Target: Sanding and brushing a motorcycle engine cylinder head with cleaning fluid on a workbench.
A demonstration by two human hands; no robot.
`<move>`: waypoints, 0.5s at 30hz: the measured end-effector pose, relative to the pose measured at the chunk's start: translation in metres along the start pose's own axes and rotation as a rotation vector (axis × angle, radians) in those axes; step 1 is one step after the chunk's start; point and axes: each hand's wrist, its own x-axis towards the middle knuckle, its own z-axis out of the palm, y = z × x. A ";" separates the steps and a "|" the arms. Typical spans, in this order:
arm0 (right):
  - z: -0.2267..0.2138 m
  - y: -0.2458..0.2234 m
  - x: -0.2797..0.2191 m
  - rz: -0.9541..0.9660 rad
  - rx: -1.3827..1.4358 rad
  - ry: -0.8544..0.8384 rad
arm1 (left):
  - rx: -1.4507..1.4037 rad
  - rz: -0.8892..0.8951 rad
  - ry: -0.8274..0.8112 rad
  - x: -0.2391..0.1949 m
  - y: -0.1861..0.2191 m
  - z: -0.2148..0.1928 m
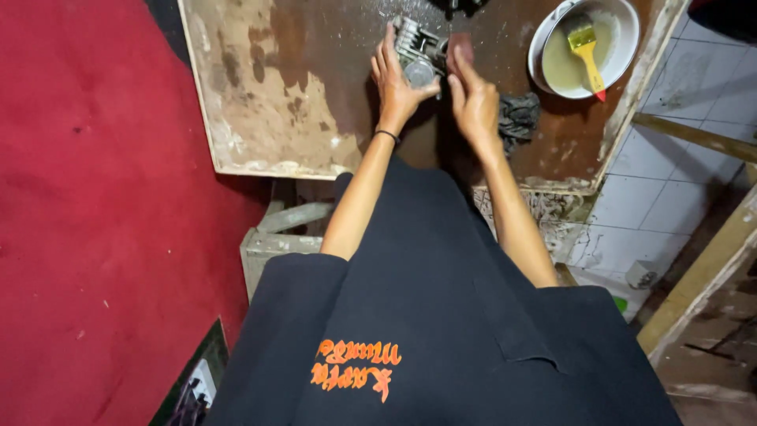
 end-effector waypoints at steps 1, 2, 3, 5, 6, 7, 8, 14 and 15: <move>-0.006 -0.003 0.001 -0.002 -0.006 0.006 | -0.007 0.006 0.000 0.002 0.001 0.001; -0.013 -0.006 0.002 0.039 -0.069 -0.072 | -0.017 0.000 -0.021 0.004 0.003 0.001; -0.016 -0.011 0.001 0.078 -0.125 -0.159 | -0.020 -0.013 -0.038 0.002 0.002 -0.004; -0.030 -0.005 -0.004 0.091 -0.174 -0.225 | -0.012 0.010 -0.023 0.001 0.003 -0.001; -0.037 -0.002 -0.004 0.107 -0.223 -0.289 | -0.006 0.035 -0.012 0.004 0.003 0.001; -0.044 -0.016 0.008 0.104 -0.223 -0.288 | -0.006 0.036 -0.010 0.004 0.012 -0.002; -0.050 -0.030 0.021 0.065 -0.168 -0.225 | 0.008 -0.009 -0.006 0.005 0.019 -0.004; 0.015 -0.032 0.056 0.133 -0.196 -0.147 | 0.058 -0.048 0.105 -0.014 0.005 0.026; 0.033 -0.023 0.057 0.168 -0.257 -0.189 | 0.077 -0.090 0.125 -0.020 -0.009 0.036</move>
